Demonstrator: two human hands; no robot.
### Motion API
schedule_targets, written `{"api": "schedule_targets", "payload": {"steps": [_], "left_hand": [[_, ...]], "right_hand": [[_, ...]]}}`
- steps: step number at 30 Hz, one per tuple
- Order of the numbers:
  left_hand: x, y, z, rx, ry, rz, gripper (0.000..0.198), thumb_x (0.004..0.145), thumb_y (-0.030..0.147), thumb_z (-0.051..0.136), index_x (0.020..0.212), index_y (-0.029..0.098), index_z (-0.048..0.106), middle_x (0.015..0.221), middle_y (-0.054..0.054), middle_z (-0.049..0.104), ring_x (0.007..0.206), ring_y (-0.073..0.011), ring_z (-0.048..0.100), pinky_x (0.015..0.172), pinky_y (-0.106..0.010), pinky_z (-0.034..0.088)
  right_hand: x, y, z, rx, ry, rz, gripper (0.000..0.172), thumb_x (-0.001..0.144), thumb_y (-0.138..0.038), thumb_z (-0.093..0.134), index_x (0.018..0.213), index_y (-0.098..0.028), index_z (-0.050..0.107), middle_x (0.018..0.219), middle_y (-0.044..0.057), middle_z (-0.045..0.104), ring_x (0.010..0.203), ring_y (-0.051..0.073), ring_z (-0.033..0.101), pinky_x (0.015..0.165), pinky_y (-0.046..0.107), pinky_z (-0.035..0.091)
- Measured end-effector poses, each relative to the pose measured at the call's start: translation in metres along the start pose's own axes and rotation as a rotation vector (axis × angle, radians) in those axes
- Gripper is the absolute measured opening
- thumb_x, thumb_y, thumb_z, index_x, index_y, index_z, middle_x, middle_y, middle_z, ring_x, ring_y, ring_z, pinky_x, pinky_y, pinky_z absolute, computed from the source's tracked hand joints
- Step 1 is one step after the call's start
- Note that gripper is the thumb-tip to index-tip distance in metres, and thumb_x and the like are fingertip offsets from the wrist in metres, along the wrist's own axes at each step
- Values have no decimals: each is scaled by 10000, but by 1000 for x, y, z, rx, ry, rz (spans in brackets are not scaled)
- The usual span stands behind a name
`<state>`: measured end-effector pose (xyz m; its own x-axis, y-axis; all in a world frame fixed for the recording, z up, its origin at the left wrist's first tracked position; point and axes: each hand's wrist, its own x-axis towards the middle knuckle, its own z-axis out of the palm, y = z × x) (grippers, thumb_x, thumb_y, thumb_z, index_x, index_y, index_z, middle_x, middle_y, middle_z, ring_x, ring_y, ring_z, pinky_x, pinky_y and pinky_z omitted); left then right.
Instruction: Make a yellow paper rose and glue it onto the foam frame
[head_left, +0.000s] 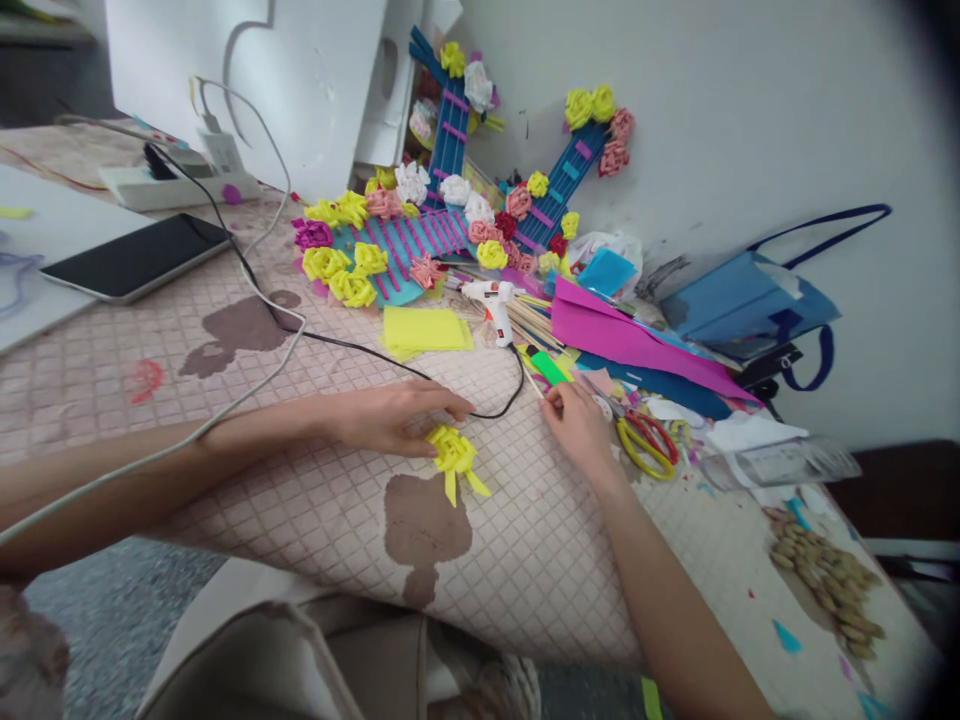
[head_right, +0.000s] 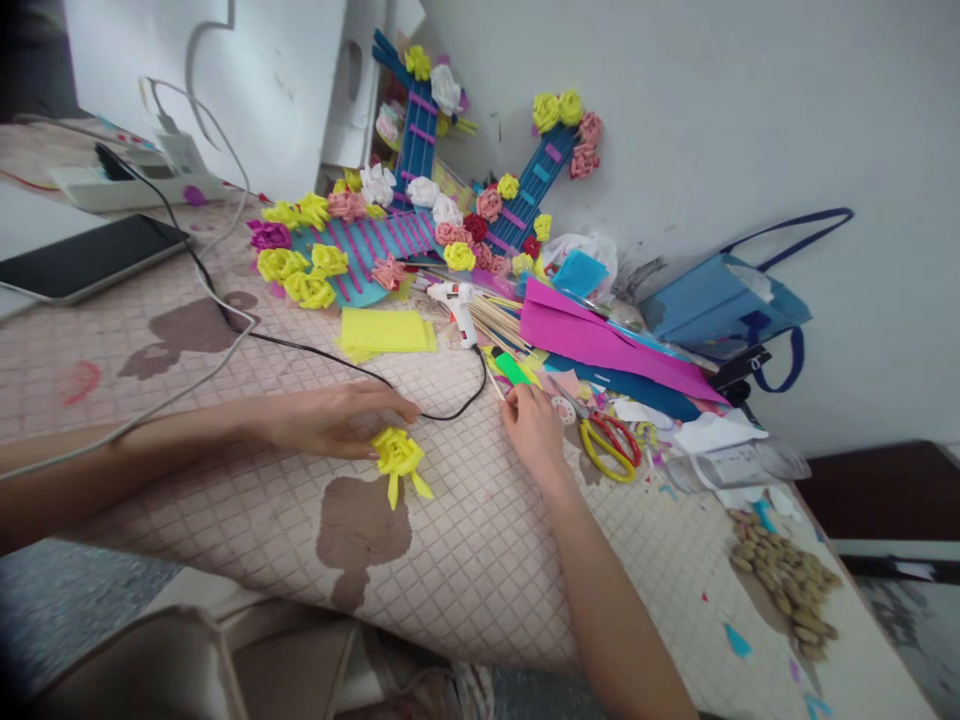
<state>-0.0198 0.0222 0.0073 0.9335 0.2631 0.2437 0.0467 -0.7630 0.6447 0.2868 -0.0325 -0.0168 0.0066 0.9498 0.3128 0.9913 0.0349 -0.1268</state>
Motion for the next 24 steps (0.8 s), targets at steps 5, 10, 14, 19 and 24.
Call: {"api": "schedule_targets", "payload": {"steps": [5,10,14,19,24], "left_hand": [[1,4,4,56,7,-20,488,796,141,601,1263,170,461,1161,-110,593,1069,-216,556,928,-346,450],[-2,2,-2,31,-19,0,585,764,152,657,1300,191,424,1224,-112,556,1136,-223,516,956,-352,431],[-2,-1,0,57,-24,9,652,743,222,708,1318,192,401,1244,-121,532,1145,-239,506,957,-363,425],[-1,6,9,147,29,4,741,724,313,729,1350,179,355,1253,-149,500,1133,-275,500,938,-388,429],[1,12,15,209,71,5,585,800,238,627,1327,167,383,1167,-133,549,1046,-247,539,906,-368,440]], "right_hand": [[1,-1,-1,3,-7,13,78,809,-214,465,749,-204,514,774,52,602,769,210,568,669,309,391],[-2,8,-10,44,-16,31,73,793,-220,467,745,-201,518,741,54,608,704,205,567,665,318,401],[-7,17,-23,118,-50,46,75,803,-209,463,821,-194,534,699,24,619,630,174,584,632,295,422],[-13,0,-41,358,-125,2,191,872,-244,445,1033,-204,540,729,5,622,623,150,584,595,267,436],[-26,-46,-50,510,-180,-221,128,900,-212,452,943,-206,572,854,28,614,761,147,584,679,261,458]]}}
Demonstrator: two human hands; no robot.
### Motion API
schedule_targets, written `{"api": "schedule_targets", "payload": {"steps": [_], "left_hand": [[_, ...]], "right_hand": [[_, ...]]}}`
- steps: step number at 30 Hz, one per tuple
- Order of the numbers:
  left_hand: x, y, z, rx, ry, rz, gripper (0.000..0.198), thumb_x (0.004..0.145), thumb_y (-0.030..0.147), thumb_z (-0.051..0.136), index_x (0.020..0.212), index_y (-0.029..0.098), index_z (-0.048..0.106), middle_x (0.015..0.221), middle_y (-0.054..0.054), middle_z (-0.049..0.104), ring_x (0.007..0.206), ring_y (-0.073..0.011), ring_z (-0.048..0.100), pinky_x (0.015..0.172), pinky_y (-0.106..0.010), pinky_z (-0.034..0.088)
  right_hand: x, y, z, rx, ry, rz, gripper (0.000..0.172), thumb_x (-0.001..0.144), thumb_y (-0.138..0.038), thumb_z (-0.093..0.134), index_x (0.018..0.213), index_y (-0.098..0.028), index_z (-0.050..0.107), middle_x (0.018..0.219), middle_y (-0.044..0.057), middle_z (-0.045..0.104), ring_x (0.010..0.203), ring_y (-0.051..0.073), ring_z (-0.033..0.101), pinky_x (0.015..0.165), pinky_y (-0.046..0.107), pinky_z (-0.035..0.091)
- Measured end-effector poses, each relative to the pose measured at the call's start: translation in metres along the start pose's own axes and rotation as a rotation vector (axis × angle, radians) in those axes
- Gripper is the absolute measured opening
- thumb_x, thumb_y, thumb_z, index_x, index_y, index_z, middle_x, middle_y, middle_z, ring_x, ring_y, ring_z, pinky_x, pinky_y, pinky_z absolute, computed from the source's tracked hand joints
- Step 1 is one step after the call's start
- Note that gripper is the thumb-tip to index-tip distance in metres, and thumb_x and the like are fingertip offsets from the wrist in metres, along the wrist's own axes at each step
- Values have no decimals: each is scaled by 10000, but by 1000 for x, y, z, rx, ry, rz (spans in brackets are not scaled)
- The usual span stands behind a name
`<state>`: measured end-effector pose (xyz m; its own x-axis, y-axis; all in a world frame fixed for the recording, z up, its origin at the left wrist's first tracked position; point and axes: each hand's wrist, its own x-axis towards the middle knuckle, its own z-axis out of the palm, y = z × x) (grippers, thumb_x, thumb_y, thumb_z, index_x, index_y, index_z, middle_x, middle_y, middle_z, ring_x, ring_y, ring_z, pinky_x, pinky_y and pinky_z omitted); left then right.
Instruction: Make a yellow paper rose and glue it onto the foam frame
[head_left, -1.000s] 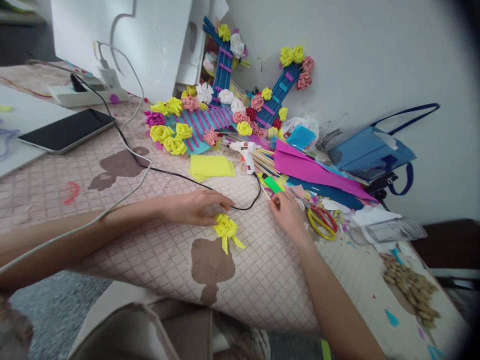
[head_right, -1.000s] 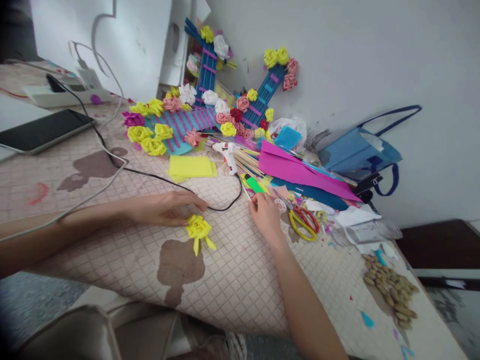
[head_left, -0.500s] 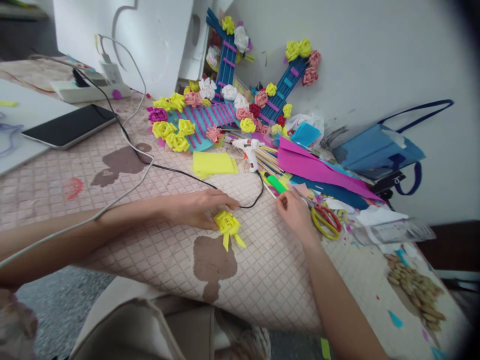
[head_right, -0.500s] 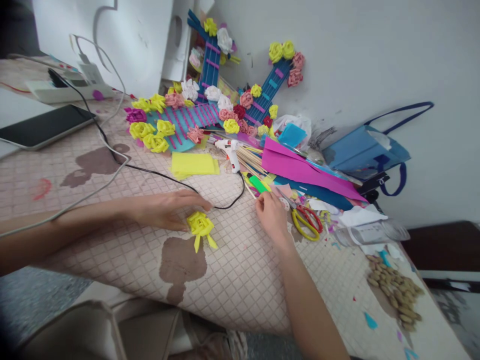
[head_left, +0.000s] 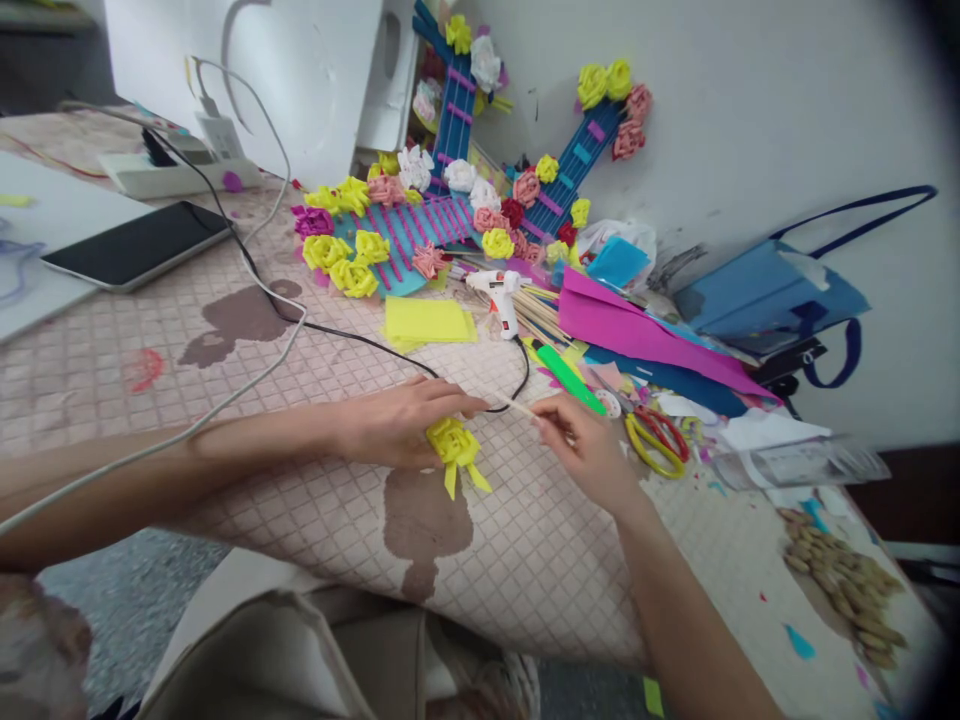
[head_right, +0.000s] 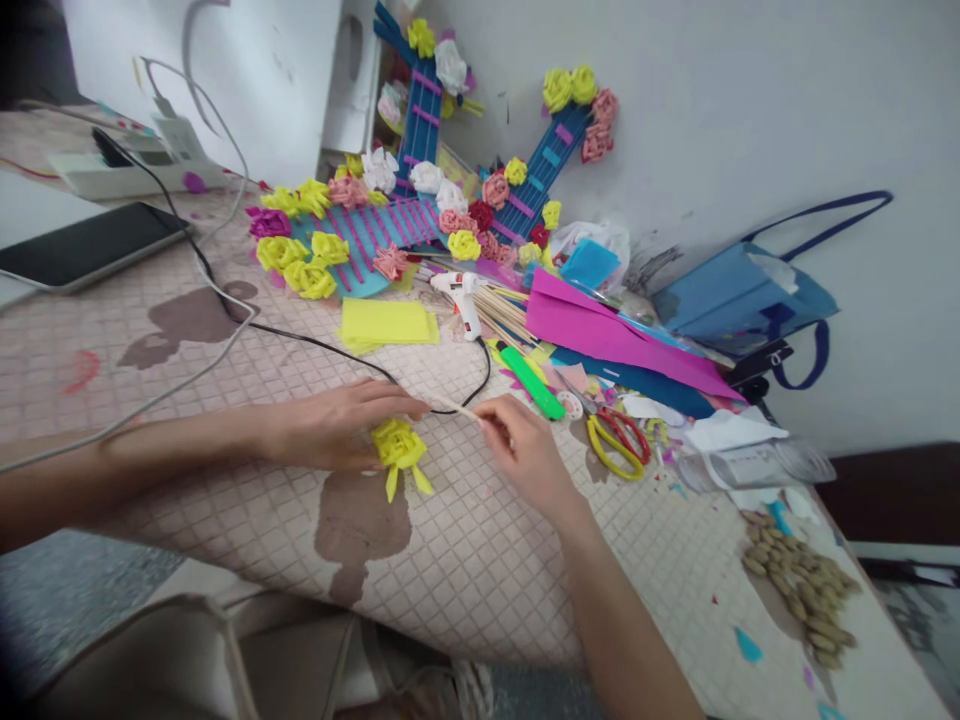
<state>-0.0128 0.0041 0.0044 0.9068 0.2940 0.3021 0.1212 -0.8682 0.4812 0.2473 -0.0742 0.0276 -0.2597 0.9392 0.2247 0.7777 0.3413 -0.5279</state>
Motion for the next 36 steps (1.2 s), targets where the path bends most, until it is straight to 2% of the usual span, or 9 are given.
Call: {"api": "schedule_targets", "payload": {"steps": [4,7,10,14,19,23,28,36], "left_hand": [[1,-5,0,-14,61,27,548,823,225,590,1329,172,386,1151,-138,557,1055,-247,537,908,-371,443],[-1,-11,-6,-28,19,41,645,763,182,645,1346,181,369,1226,-136,518,1144,-263,483,967,-395,411],[-6,-10,-14,-19,-32,23,712,725,157,674,1359,193,352,1285,-128,480,1203,-273,432,1009,-422,374],[-19,7,-18,16,-29,-26,747,728,143,671,1380,212,311,1330,-120,444,1236,-271,390,1029,-441,341],[-35,37,-2,103,66,-153,539,768,209,682,1252,206,444,1223,-105,505,1128,-267,440,951,-429,365],[-37,52,14,159,101,-200,331,816,194,632,1129,209,526,1119,-73,564,1023,-238,486,878,-395,368],[-33,56,24,204,123,-205,161,877,189,536,1032,190,577,1019,-70,602,948,-219,510,851,-384,358],[-29,57,29,292,103,-151,141,919,177,451,979,182,579,943,-53,620,884,-205,523,824,-386,342]], "right_hand": [[-7,-19,15,56,-60,-147,147,905,-167,449,994,-207,559,923,39,604,838,147,579,717,256,470],[-12,-23,20,54,-89,-209,183,912,-155,442,1053,-212,544,966,45,607,895,154,576,753,269,476],[-17,-26,21,40,-120,-203,155,916,-166,443,1018,-211,551,969,49,596,886,153,577,753,273,482],[-29,-33,26,-1,-121,-163,133,917,-188,443,968,-210,563,964,58,583,856,157,581,710,273,493],[-44,-39,38,-53,-50,-142,138,907,-160,438,939,-199,567,911,61,585,845,170,577,727,296,498],[-47,-41,46,-80,-44,-126,116,908,-168,446,926,-198,557,910,62,573,856,181,564,734,307,496],[-46,-43,52,-118,-31,-119,113,909,-170,444,891,-186,554,911,71,562,873,191,543,756,325,490],[-46,-43,55,-128,-30,-109,128,912,-177,441,875,-185,563,908,72,565,867,189,540,745,313,484]]}}
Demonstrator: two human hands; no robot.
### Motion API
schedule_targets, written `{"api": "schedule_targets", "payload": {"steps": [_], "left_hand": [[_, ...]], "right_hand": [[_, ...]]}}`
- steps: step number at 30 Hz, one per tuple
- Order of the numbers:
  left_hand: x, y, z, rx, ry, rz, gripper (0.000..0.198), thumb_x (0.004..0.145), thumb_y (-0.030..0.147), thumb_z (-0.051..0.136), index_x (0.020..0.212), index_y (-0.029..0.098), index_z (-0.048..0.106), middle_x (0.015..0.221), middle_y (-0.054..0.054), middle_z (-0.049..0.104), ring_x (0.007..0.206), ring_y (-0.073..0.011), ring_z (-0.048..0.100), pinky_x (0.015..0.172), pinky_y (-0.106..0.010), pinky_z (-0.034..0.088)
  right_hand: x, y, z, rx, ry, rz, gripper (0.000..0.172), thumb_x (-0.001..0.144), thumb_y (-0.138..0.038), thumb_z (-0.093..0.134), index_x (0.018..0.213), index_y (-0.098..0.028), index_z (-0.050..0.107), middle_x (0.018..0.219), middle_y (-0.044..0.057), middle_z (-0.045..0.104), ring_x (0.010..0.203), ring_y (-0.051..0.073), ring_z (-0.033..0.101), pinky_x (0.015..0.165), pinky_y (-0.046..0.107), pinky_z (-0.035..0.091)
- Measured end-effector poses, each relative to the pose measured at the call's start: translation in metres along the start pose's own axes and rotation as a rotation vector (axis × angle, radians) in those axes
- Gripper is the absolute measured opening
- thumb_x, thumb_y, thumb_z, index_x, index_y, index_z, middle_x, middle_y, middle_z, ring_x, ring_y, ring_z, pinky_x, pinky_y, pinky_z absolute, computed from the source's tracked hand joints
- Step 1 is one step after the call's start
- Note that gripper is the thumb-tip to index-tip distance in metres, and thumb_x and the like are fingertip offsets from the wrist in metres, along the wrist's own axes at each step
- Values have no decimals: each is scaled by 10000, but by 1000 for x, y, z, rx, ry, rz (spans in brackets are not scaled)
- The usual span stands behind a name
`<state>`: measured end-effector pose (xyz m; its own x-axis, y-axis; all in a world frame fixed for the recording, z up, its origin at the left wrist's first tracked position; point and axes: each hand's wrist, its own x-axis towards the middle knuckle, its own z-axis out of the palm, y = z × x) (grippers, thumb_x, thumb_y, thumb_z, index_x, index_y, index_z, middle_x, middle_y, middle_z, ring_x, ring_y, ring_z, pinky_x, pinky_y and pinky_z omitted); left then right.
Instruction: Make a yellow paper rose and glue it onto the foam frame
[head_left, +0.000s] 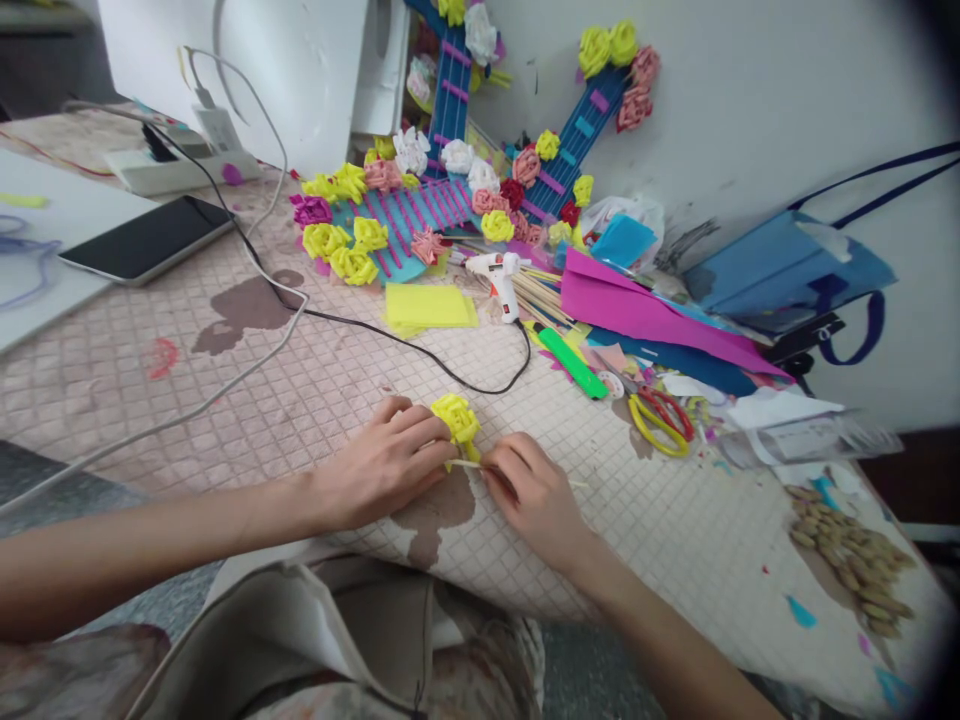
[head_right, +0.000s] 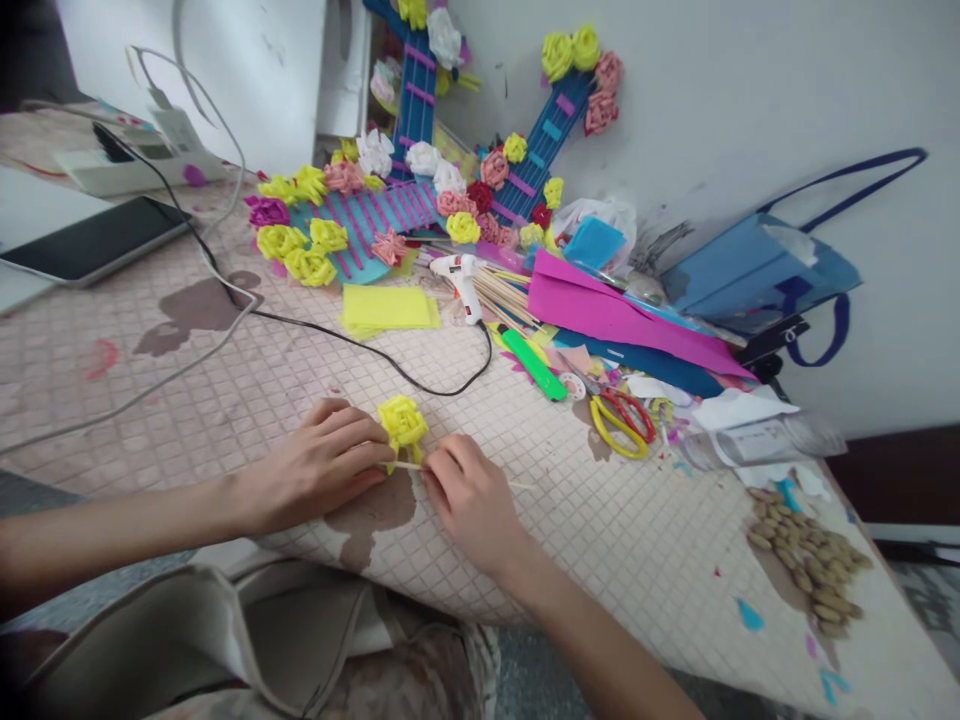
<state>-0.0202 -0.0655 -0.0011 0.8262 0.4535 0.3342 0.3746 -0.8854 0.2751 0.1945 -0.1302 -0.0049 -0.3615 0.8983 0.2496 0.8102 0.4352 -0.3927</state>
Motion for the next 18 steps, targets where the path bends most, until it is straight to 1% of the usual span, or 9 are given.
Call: {"api": "schedule_targets", "payload": {"steps": [5,10,14,18], "left_hand": [[-1,0,2,51,20,41,154,936,176,434,978,180,582,910,-49,625,890,-200,533,852,-392,346],[-2,-1,3,85,-20,54,176,952,194,406,974,181,580,888,-43,611,868,-199,528,846,-398,342],[-1,-1,2,98,-49,64,197,958,196,385,931,177,579,877,-46,603,835,-191,514,838,-396,334],[-3,0,2,99,-45,85,227,960,185,369,874,174,579,851,-44,603,799,-183,515,819,-381,341]], "right_hand": [[1,-1,1,-1,13,-14,143,916,-186,437,871,-187,573,892,69,568,853,187,549,736,309,485],[0,-2,3,-5,-8,-14,143,919,-199,433,877,-190,570,908,71,565,851,189,542,725,316,483],[1,-4,4,2,-9,-11,138,919,-187,431,882,-186,564,917,72,559,860,190,535,732,321,482],[2,-5,5,2,-5,-18,154,922,-194,428,863,-184,570,908,76,561,862,192,533,727,322,488]]}}
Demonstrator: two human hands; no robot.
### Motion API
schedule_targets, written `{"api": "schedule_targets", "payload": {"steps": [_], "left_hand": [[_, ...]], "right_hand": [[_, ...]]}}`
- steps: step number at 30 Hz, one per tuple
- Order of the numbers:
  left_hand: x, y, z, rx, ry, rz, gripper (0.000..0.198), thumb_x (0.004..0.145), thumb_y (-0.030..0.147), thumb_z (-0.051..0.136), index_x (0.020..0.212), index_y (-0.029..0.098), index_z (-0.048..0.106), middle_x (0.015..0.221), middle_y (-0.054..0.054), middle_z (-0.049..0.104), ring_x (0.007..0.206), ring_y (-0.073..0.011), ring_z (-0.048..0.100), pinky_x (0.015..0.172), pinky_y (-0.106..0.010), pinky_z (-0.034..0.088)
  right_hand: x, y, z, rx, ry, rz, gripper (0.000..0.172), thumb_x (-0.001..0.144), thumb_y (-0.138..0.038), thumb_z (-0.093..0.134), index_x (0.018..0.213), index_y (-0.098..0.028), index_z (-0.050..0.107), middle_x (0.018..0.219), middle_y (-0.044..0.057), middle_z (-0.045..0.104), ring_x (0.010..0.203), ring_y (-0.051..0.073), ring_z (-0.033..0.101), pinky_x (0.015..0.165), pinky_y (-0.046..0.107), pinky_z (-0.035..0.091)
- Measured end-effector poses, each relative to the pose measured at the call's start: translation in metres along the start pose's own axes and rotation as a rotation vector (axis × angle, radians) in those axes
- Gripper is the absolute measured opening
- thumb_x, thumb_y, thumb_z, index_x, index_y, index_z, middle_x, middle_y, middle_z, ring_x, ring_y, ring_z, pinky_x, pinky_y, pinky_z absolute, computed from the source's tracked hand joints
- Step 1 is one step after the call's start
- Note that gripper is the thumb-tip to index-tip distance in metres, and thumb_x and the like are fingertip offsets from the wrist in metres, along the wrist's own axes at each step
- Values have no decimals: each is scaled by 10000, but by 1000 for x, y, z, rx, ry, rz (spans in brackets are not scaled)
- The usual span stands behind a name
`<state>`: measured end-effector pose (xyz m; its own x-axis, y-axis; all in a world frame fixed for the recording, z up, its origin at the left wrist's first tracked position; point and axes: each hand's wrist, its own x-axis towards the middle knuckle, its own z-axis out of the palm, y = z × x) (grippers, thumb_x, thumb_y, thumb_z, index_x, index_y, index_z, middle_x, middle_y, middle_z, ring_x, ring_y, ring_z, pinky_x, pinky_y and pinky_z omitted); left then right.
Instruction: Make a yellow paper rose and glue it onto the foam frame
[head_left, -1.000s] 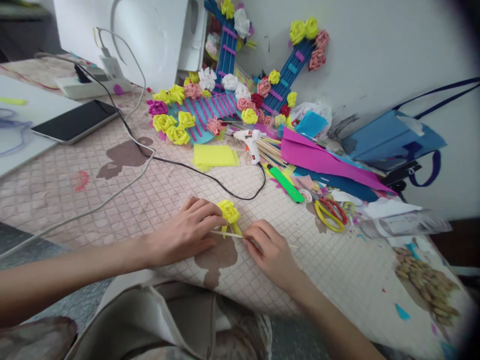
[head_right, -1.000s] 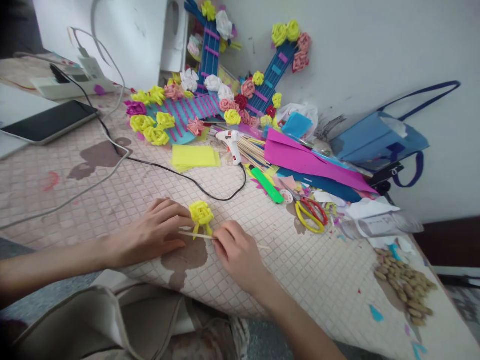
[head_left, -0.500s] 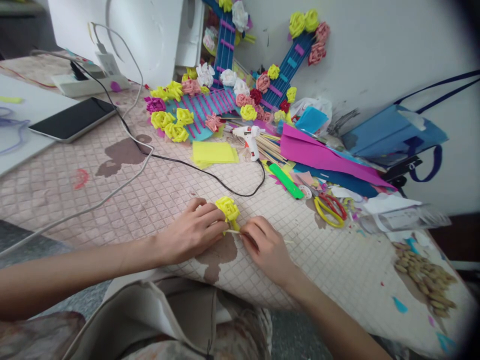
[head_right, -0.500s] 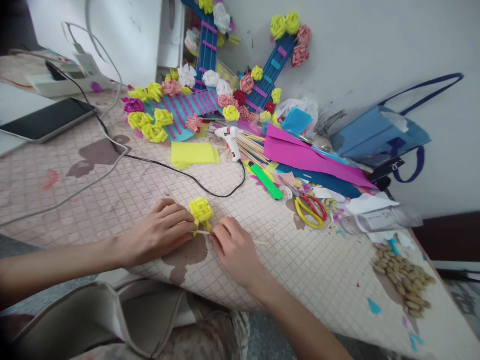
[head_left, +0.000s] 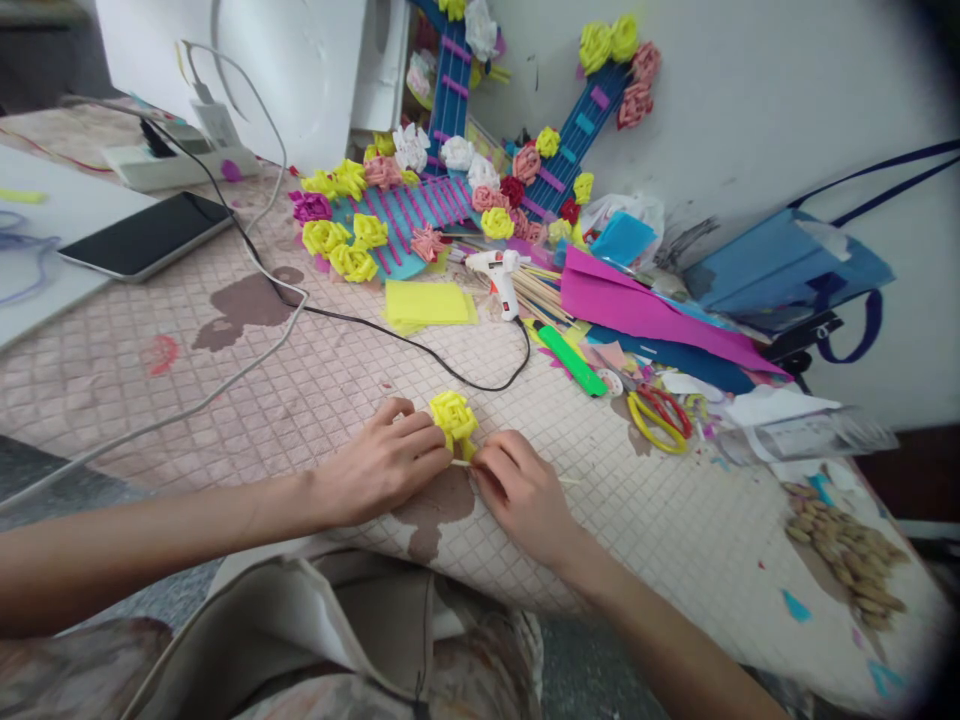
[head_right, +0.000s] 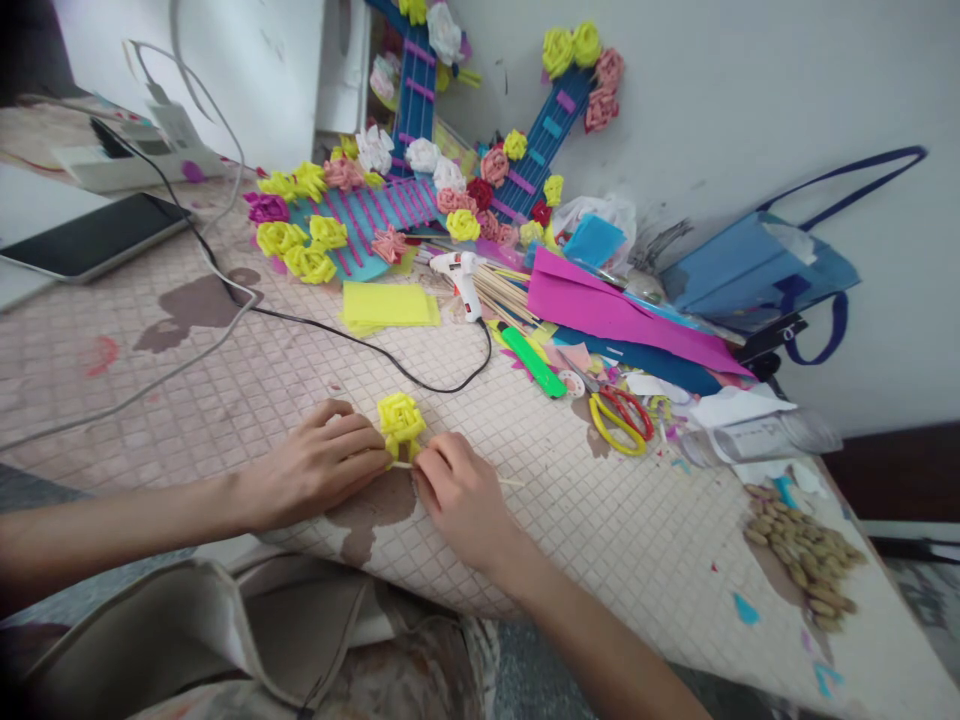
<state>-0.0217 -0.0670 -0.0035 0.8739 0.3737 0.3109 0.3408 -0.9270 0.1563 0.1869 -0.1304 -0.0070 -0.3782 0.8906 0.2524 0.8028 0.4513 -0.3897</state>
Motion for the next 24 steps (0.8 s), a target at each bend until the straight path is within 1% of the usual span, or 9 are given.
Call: {"api": "schedule_targets", "payload": {"steps": [4,9,14,18,21,24], "left_hand": [[-1,1,0,-17,29,-14,267,961,177,354,821,168,582,831,-41,607,785,-175,530,814,-371,353],[0,1,2,-100,56,-105,268,950,203,373,791,168,585,786,-38,603,780,-170,534,796,-352,375],[1,0,3,-200,32,-168,189,924,212,431,833,168,591,826,-41,608,811,-174,547,784,-338,385],[0,0,3,-259,40,-211,114,896,189,479,851,171,582,861,-37,614,834,-174,550,770,-322,388],[-1,1,3,-269,49,-227,104,900,190,480,861,172,575,872,-35,615,848,-177,548,776,-325,385],[-2,2,3,-252,62,-238,94,901,222,497,905,173,577,895,-42,616,873,-190,549,785,-331,380]], "right_hand": [[1,-1,1,-4,2,-8,145,915,-190,437,890,-181,579,929,85,565,877,202,527,742,339,494],[6,-6,1,-12,34,-55,132,879,-184,497,980,-178,582,994,101,565,933,232,495,824,406,468],[16,-10,5,-88,29,-84,95,880,-242,517,880,-177,585,968,107,569,920,254,471,792,426,443],[19,-12,8,-118,6,-79,145,911,-245,468,836,-187,578,944,97,580,905,249,464,780,424,424],[19,-12,9,-127,9,-86,198,934,-243,427,814,-193,577,931,87,583,893,237,466,776,406,412],[19,-12,9,-132,20,-85,209,935,-239,429,800,-187,580,921,84,584,890,230,467,773,393,406]]}}
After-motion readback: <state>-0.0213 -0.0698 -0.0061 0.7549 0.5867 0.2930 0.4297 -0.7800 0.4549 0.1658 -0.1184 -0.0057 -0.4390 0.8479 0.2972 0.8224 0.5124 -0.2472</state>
